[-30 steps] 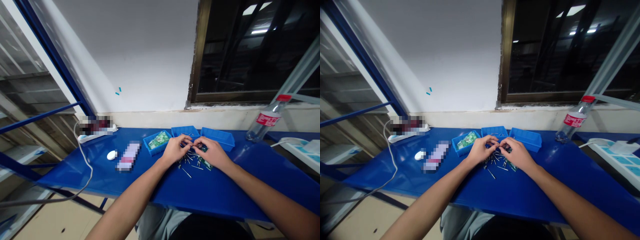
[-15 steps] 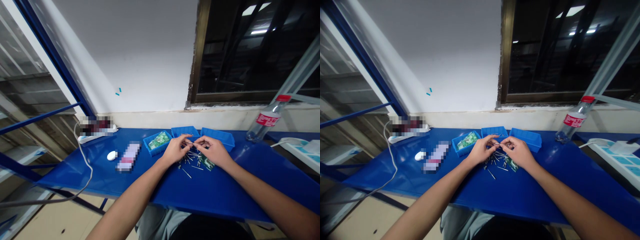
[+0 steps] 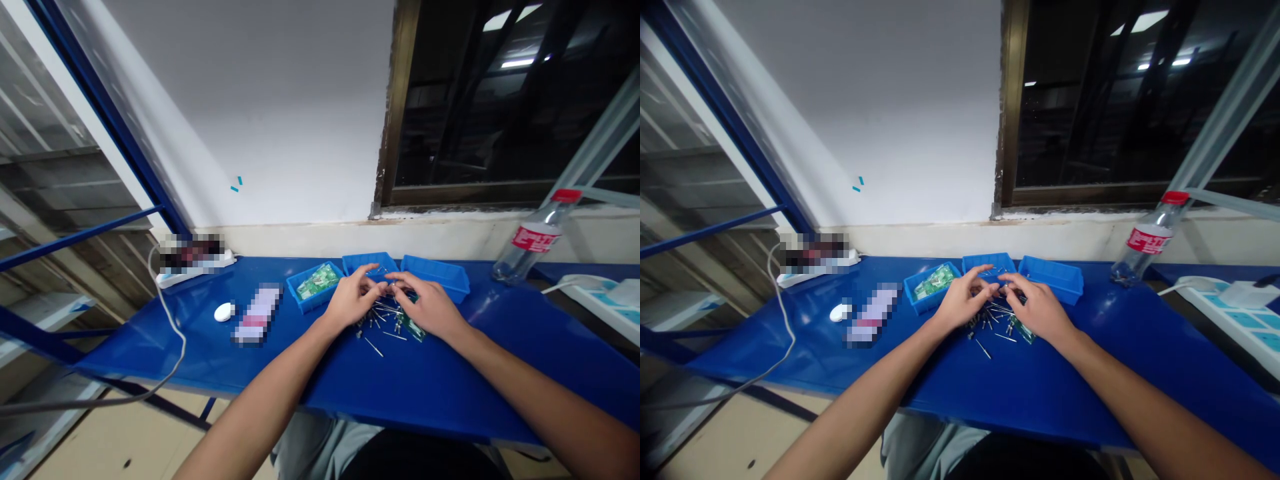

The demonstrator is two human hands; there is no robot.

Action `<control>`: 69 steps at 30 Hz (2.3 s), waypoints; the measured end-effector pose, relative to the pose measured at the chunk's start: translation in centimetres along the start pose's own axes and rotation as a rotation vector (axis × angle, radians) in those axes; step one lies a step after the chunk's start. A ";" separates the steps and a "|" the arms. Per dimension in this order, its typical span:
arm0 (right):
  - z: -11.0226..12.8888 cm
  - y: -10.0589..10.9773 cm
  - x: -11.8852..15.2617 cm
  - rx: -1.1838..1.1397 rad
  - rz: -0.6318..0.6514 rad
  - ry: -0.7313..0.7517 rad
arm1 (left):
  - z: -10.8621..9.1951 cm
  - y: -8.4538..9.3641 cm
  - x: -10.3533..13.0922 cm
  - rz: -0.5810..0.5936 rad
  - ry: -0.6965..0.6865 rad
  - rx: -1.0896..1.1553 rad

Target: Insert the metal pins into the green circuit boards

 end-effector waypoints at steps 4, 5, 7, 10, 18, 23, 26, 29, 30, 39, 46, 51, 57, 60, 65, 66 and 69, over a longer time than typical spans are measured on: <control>-0.1 0.0 0.1 -0.064 -0.030 -0.037 | 0.2 -0.4 0.0 0.072 0.025 0.031; -0.1 -0.2 0.1 -0.073 -0.029 -0.027 | 0.2 -0.4 0.0 0.079 0.013 0.039; -0.2 -0.5 0.0 -0.072 -0.035 0.013 | 0.4 -0.5 0.0 0.068 -0.006 0.048; -0.2 -1.0 0.0 -0.060 -0.049 0.086 | 0.8 -0.2 -0.1 0.019 0.005 0.035; 0.3 -1.0 -0.3 -0.153 -0.030 0.088 | 0.8 0.1 -0.2 -0.013 0.021 -0.068; 0.0 -0.8 -0.5 -0.187 0.018 0.042 | 0.4 -0.1 -0.2 0.025 -0.022 -0.142; -0.2 -0.7 -0.5 -0.181 0.026 -0.003 | 0.2 -0.1 -0.2 0.001 -0.048 -0.120; -0.2 -0.6 -0.4 -0.153 0.012 -0.025 | 0.3 0.3 -0.4 -0.094 -0.041 -0.012; -0.2 -0.6 -0.4 -0.142 0.017 -0.017 | 0.4 0.4 -0.5 -0.125 -0.034 0.046; -1.0 -1.3 -0.4 -0.177 0.100 -0.050 | 1.0 0.2 -0.7 -0.126 -0.047 0.334; -2.9 -0.8 -1.0 -0.451 -0.001 -0.199 | 0.8 0.2 -0.3 -0.068 -0.032 -0.111; -3.6 -1.0 -2.1 -0.499 0.026 -0.231 | 0.6 0.0 -0.2 -0.014 -0.059 -0.305; -2.6 -0.8 -2.1 -0.239 0.027 -0.194 | 0.6 0.4 -0.2 -0.076 -0.046 -0.310; -2.1 -1.0 -1.8 0.022 0.044 -0.020 | 0.6 0.5 -0.2 -0.088 -0.040 -0.305; -2.8 -2.2 -1.8 0.291 0.141 0.131 | 0.8 0.4 -0.1 -0.063 -0.044 -0.294; -2.9 -2.4 -1.8 0.323 0.159 0.135 | 0.8 0.3 -0.1 -0.060 -0.045 -0.292; -3.1 -2.7 -1.9 0.385 0.204 0.129 | 0.8 0.3 -0.1 -0.058 -0.046 -0.286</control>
Point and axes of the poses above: each hand's wrist, its own x-axis away from the middle knuckle, its own y-axis out of the back of the hand, z = x × y, the point moved 3 cm from there along -x, towards the middle knuckle, and after that the axes turned 7 degrees about z, right-handed, at the moved point
